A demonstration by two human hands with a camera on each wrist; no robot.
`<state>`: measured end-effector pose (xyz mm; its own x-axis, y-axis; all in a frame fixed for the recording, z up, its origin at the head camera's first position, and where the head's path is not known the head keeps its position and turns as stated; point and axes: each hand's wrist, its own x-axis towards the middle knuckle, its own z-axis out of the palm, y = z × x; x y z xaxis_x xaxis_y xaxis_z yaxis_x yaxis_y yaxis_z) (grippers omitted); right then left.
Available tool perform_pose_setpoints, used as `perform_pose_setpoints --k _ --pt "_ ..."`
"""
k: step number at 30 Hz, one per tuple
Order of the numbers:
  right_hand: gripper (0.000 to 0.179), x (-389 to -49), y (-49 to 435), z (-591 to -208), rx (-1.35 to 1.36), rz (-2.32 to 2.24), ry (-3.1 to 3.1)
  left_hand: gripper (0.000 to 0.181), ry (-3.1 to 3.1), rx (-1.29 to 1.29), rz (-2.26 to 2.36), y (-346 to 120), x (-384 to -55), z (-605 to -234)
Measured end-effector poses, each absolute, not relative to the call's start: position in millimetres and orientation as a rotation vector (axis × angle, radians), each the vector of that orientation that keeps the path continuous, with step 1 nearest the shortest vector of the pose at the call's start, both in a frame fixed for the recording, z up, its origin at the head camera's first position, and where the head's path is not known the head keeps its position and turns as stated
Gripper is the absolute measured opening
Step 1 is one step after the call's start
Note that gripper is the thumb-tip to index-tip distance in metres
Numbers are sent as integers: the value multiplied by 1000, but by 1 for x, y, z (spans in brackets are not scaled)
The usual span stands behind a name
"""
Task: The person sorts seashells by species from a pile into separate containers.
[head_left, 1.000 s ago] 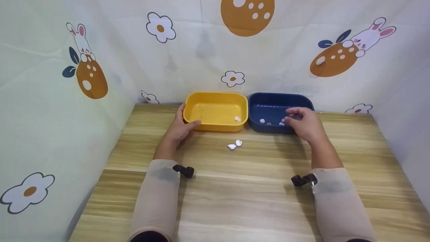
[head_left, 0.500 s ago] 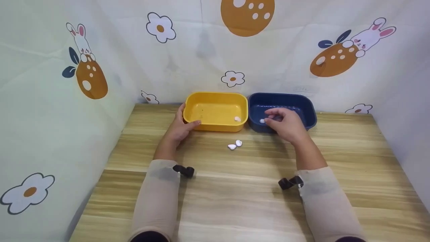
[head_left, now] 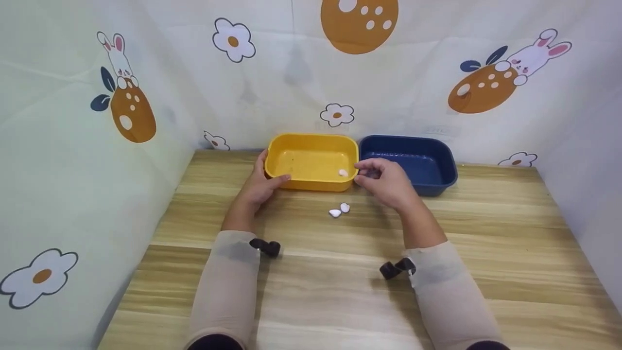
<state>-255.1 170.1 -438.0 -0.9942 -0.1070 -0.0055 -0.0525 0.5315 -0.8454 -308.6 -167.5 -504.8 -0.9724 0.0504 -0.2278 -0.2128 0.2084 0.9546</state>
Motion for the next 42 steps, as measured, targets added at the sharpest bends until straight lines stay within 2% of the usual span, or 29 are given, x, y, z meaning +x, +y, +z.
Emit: perform_pose_setpoints --k 13,24,34,42 --pt "35 -254 168 -450 -267 -1400 2595 118 2236 -149 1875 -168 -312 -507" --pt "43 -256 171 -476 -454 -1139 2478 113 2232 -168 1862 -167 -312 -506" --pt "35 -261 164 -501 -523 -1045 2561 114 2238 -174 1869 -167 -311 -504" --pt "19 -261 158 -509 -532 -1029 2608 111 2231 -171 1875 -167 -309 -505"
